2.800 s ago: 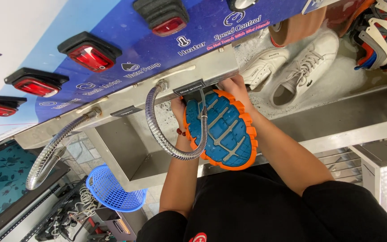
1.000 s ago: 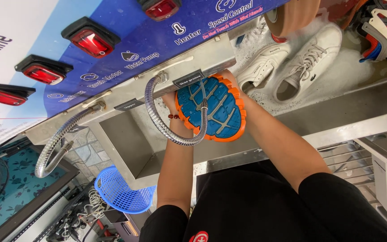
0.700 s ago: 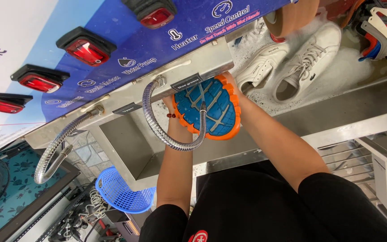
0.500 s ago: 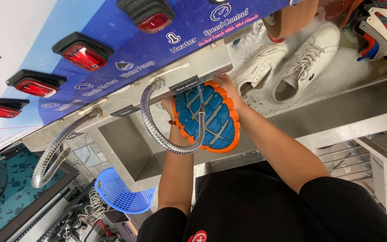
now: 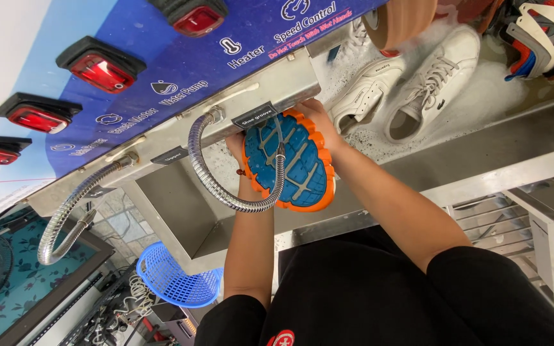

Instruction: Washing and scrubbing a pair of sneakers using a specialized shoe-washing machine.

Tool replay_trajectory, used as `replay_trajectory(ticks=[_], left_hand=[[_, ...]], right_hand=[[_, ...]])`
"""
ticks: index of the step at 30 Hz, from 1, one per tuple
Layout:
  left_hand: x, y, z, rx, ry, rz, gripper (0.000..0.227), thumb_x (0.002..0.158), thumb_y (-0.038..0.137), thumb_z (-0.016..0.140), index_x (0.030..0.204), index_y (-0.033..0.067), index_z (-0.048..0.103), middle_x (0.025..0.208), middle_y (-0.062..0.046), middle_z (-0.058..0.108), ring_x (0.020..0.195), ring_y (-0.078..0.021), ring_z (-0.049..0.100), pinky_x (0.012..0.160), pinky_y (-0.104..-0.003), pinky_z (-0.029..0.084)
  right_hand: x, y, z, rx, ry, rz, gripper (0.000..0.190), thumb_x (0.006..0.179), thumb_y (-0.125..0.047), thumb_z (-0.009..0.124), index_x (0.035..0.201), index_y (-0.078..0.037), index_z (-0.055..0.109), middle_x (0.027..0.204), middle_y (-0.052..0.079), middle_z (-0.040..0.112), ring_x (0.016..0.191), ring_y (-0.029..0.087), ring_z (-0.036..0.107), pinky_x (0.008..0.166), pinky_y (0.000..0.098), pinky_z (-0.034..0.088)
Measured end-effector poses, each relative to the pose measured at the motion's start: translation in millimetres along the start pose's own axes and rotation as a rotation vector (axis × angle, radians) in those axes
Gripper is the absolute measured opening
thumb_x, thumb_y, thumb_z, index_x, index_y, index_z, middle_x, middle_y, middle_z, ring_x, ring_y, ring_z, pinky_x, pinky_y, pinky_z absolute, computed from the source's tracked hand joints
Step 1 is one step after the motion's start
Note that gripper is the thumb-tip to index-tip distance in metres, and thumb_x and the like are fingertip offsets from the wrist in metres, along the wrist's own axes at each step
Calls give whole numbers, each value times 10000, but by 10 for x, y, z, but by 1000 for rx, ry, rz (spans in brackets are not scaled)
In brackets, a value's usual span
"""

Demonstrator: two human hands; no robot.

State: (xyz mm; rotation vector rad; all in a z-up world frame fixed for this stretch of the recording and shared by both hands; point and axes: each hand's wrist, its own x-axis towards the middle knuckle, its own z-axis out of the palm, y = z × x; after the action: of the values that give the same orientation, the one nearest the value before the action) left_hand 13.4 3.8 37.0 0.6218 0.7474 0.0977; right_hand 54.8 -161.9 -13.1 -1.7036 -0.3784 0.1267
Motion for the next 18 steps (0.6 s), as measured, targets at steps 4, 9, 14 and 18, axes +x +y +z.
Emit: replay_trajectory(ticks=[4, 9, 14, 18], left_hand=[[-16, -20, 92, 6, -28, 7, 452, 1042, 386, 494, 1111, -47, 605, 980, -198, 668, 750, -215, 711, 584, -313, 626], [-28, -16, 188, 6, -64, 14, 445, 1038, 387, 505, 1093, -41, 613, 962, -181, 670, 736, -205, 705, 572, -308, 621], [-73, 6, 174, -4, -83, 24, 437, 1035, 388, 515, 1075, -34, 622, 943, -165, 672, 722, -196, 698, 559, -303, 615], [-95, -24, 186, -7, -106, 24, 432, 1032, 389, 524, 1061, -29, 629, 928, -151, 674, 711, -188, 694, 549, -300, 611]], right_hand=[[9, 163, 120, 129, -116, 151, 274, 902, -167, 667, 1089, 33, 678, 1083, 188, 719, 1022, 328, 689, 941, 421, 559], [-125, 187, 159, -74, 6, 62, 329, 937, -136, 646, 1193, 71, 668, 1166, 252, 642, 1094, 357, 619, 975, 424, 508], [-7, -313, -32, 908, 47, 692, 383, 1090, -230, 535, 1255, 103, 625, 1134, 233, 647, 1058, 298, 605, 943, 420, 493], [36, -640, -202, 701, 6, 478, 478, 1074, -288, 517, 1389, 67, 572, 1410, 176, 551, 1359, 259, 501, 1168, 354, 347]])
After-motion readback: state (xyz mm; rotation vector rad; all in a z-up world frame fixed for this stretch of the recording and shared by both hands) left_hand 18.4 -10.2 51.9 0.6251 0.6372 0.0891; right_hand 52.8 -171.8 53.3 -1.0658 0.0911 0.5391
